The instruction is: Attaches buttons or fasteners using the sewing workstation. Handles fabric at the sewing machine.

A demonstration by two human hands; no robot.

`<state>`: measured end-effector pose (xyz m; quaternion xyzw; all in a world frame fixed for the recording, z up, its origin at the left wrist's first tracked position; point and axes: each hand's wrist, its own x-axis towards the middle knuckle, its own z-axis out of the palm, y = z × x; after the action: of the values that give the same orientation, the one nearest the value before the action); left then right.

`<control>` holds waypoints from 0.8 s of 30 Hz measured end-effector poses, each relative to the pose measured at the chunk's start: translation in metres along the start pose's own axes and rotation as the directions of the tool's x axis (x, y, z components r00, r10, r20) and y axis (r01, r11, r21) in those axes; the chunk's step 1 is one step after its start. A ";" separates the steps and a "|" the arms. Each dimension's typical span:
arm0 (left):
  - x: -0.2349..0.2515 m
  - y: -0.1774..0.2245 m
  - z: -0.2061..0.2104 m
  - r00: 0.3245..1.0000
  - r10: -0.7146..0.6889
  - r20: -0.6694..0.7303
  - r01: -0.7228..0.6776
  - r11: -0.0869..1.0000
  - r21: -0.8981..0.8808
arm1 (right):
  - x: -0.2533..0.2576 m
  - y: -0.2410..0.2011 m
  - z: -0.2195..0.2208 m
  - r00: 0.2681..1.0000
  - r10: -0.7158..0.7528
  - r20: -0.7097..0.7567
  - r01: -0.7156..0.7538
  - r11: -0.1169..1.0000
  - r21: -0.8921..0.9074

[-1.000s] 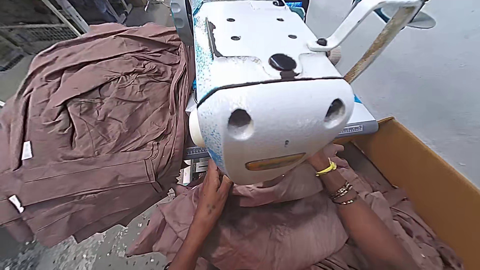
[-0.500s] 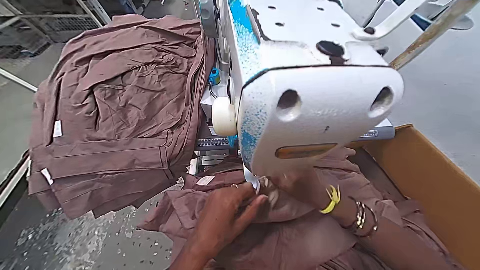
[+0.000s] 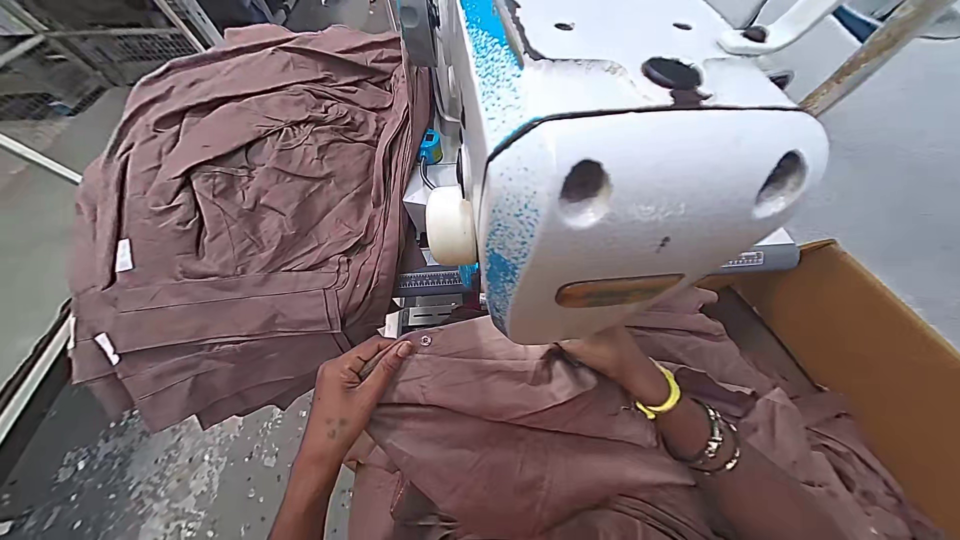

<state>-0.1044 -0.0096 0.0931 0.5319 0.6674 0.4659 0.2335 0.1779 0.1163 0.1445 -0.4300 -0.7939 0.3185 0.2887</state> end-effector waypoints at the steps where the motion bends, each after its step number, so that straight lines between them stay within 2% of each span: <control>1: -0.001 0.000 0.000 1.000 -0.009 -0.002 0.009 1.000 0.000 | 0.001 -0.002 -0.002 1.000 0.004 0.028 -0.005 1.000 0.018; 4: 0.000 0.003 0.001 1.000 -0.006 -0.010 0.006 1.000 0.002 | 0.003 0.007 -0.010 0.996 -0.004 0.084 -0.007 0.992 0.128; 7: 0.011 0.008 0.004 0.999 0.028 -0.026 -0.027 0.999 0.039 | 0.000 0.017 -0.018 0.998 -0.001 0.065 -0.011 0.981 0.193; 12: 0.019 0.006 0.006 1.000 0.017 -0.010 -0.016 0.995 0.093 | -0.010 0.030 -0.013 0.991 -0.026 -0.134 0.021 0.999 -0.037; 14: 0.015 0.003 0.006 1.000 0.025 -0.018 -0.022 0.989 0.146 | -0.005 0.045 -0.019 0.988 -0.029 -0.149 0.005 0.988 -0.156; 16: 0.013 0.000 0.012 0.991 0.118 -0.063 -0.090 0.937 0.339 | 0.002 0.058 -0.036 0.991 0.003 -0.137 -0.048 0.943 -0.329; 18: 0.014 -0.001 0.021 0.960 0.277 -0.028 -0.234 0.856 0.462 | 0.008 0.067 -0.049 0.975 -0.001 -0.221 -0.101 0.887 -0.451; 20: 0.016 0.004 0.032 0.929 0.364 0.061 -0.353 0.830 0.432 | 0.015 0.078 -0.053 0.938 -0.114 -0.326 -0.086 0.839 -0.538; 21: 0.017 0.011 0.039 0.918 0.383 0.098 -0.391 0.839 0.380 | 0.019 0.078 -0.053 0.933 -0.139 -0.331 -0.079 0.819 -0.568; 22: 0.017 0.019 0.047 0.919 0.371 0.135 -0.395 0.866 0.307 | 0.023 0.076 -0.052 0.939 -0.152 -0.310 -0.062 0.809 -0.585; 24: 0.019 0.034 0.061 0.943 0.237 0.236 -0.276 0.949 0.151 | 0.033 0.075 -0.046 0.957 -0.146 -0.251 -0.037 0.795 -0.606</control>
<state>-0.0451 0.0306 0.0982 0.6809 0.6027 0.3693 0.1917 0.2339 0.1890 0.1231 -0.5173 -0.8160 -0.0253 0.2566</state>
